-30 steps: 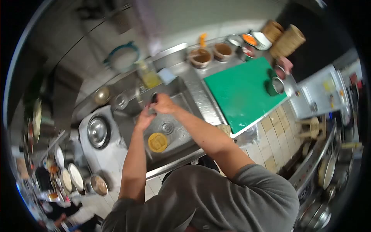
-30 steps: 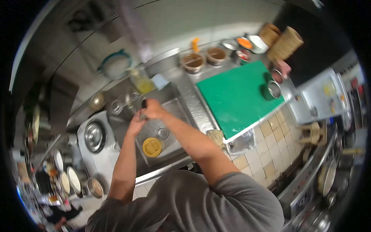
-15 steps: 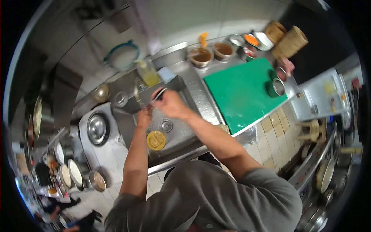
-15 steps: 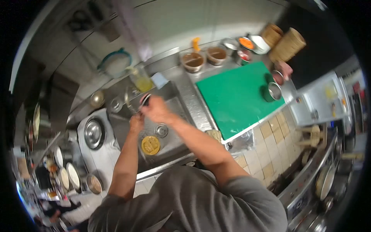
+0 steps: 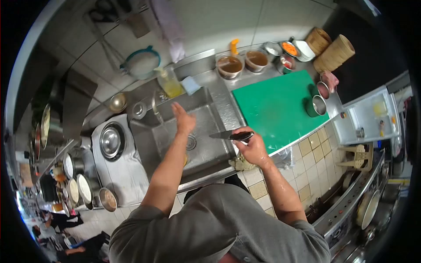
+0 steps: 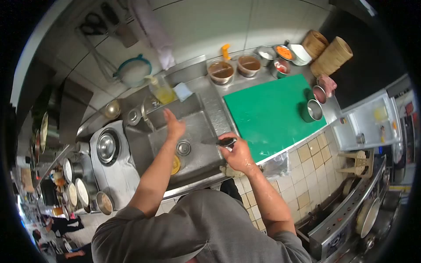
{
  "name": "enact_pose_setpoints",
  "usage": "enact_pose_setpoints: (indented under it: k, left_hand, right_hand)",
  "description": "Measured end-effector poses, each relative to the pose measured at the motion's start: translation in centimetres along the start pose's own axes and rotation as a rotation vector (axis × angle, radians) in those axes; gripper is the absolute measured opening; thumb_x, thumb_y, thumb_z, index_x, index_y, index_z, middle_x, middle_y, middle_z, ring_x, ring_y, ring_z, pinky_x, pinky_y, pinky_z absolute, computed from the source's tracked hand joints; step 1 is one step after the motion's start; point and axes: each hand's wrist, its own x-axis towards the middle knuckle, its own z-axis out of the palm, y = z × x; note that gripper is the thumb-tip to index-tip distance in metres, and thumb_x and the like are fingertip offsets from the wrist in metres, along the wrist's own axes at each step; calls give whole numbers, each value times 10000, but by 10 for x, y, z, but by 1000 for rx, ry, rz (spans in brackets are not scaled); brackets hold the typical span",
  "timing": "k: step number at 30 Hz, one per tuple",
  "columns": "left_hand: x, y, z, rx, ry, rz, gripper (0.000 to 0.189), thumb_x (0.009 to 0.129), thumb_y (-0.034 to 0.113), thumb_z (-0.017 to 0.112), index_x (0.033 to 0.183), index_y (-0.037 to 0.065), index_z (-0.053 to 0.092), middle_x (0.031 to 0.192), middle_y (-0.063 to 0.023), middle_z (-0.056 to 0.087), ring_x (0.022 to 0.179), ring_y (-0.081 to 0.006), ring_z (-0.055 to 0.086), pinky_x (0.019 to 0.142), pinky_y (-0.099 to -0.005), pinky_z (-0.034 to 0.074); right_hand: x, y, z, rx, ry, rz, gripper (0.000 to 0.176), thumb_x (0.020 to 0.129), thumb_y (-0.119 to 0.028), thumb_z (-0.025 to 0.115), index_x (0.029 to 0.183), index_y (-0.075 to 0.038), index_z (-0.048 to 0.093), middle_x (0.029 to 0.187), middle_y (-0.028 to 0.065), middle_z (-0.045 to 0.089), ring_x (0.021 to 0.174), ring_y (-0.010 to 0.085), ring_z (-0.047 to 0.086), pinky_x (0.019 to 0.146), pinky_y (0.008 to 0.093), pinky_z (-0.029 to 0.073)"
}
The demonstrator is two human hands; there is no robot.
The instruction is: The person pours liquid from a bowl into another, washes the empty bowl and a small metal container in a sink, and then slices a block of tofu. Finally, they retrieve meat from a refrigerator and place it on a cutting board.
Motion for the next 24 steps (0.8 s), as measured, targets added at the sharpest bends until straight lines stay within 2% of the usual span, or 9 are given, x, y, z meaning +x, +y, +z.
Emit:
enact_pose_setpoints:
  k: [2, 5, 9, 13, 15, 17, 18, 21, 24]
  left_hand:
    - [33, 43, -26, 149, 151, -94, 947, 893, 242, 632, 1542, -106, 36, 1629, -310, 31, 1537, -388, 29, 1246, -447, 113]
    - [66, 35, -14, 213, 120, -170, 895, 899, 214, 588, 1546, -101, 56, 1634, -300, 44, 1541, -380, 43, 1241, -477, 110]
    - [73, 7, 17, 308, 68, -173, 859, 895, 182, 553, 1548, -97, 71, 1639, -288, 48, 1540, -391, 32, 1242, -478, 99]
    - [70, -20, 23, 559, -123, -112, 858, 877, 155, 555, 1547, -100, 85, 1647, -266, 50, 1541, -388, 0, 1244, -473, 88]
    - [72, -16, 18, 741, -255, -62, 857, 874, 155, 561, 1546, -103, 96, 1650, -257, 52, 1543, -382, -9, 1245, -472, 86]
    - [71, -6, 14, 899, -365, -62, 837, 874, 203, 612, 1550, -60, 194, 1653, -249, 37, 1542, -379, -14, 1239, -475, 134]
    - [65, 1, 9, 899, -363, -69, 837, 874, 203, 612, 1550, -60, 194, 1653, -249, 37, 1542, -379, -14, 1239, -475, 134]
    - [34, 11, 9, 487, -104, -121, 794, 863, 249, 661, 1532, -6, 317, 1650, -252, 52, 1534, -396, 45, 1222, -485, 207]
    - [-34, -8, 15, 416, -136, 57, 712, 856, 230, 678, 1488, 32, 418, 1637, -266, 102, 1489, -426, 208, 1185, -489, 294]
  right_hand:
    - [-11, -4, -14, 85, 28, -2, 280, 848, 63, 688, 1101, -21, 604, 1078, 89, 690, 1029, 170, 662, 917, 309, 520]
    - [-27, -26, -52, 176, 18, -53, 316, 860, 108, 660, 1130, -29, 572, 1157, 104, 671, 1118, 195, 637, 984, 317, 491]
    - [-58, -80, -126, 261, 94, -132, 369, 863, 138, 608, 1174, -33, 509, 1209, 169, 638, 1187, 276, 612, 1071, 412, 465]
    - [-101, -115, -218, 187, 308, -115, 371, 849, 143, 586, 1165, -29, 493, 1165, 148, 626, 1144, 251, 607, 997, 345, 478]
    - [-120, -115, -254, -32, 462, 6, 346, 840, 106, 616, 1135, -28, 495, 1049, 120, 646, 1023, 211, 638, 880, 351, 515]
    - [-124, -114, -292, -689, 381, 167, 364, 806, 89, 640, 1119, -14, 485, 907, 161, 653, 846, 279, 673, 763, 404, 531]
    - [-123, -98, -306, -934, 430, 266, 352, 798, 55, 648, 1111, 3, 496, 835, 246, 633, 791, 424, 656, 717, 464, 522]
    - [-119, -75, -339, -1189, 672, 462, 360, 812, 30, 636, 1147, 11, 504, 873, 310, 625, 855, 517, 608, 746, 493, 507]
    - [-111, -77, -399, -1327, 797, -42, 504, 881, -9, 635, 1351, 8, 454, 964, 278, 646, 879, 476, 632, 749, 488, 496]
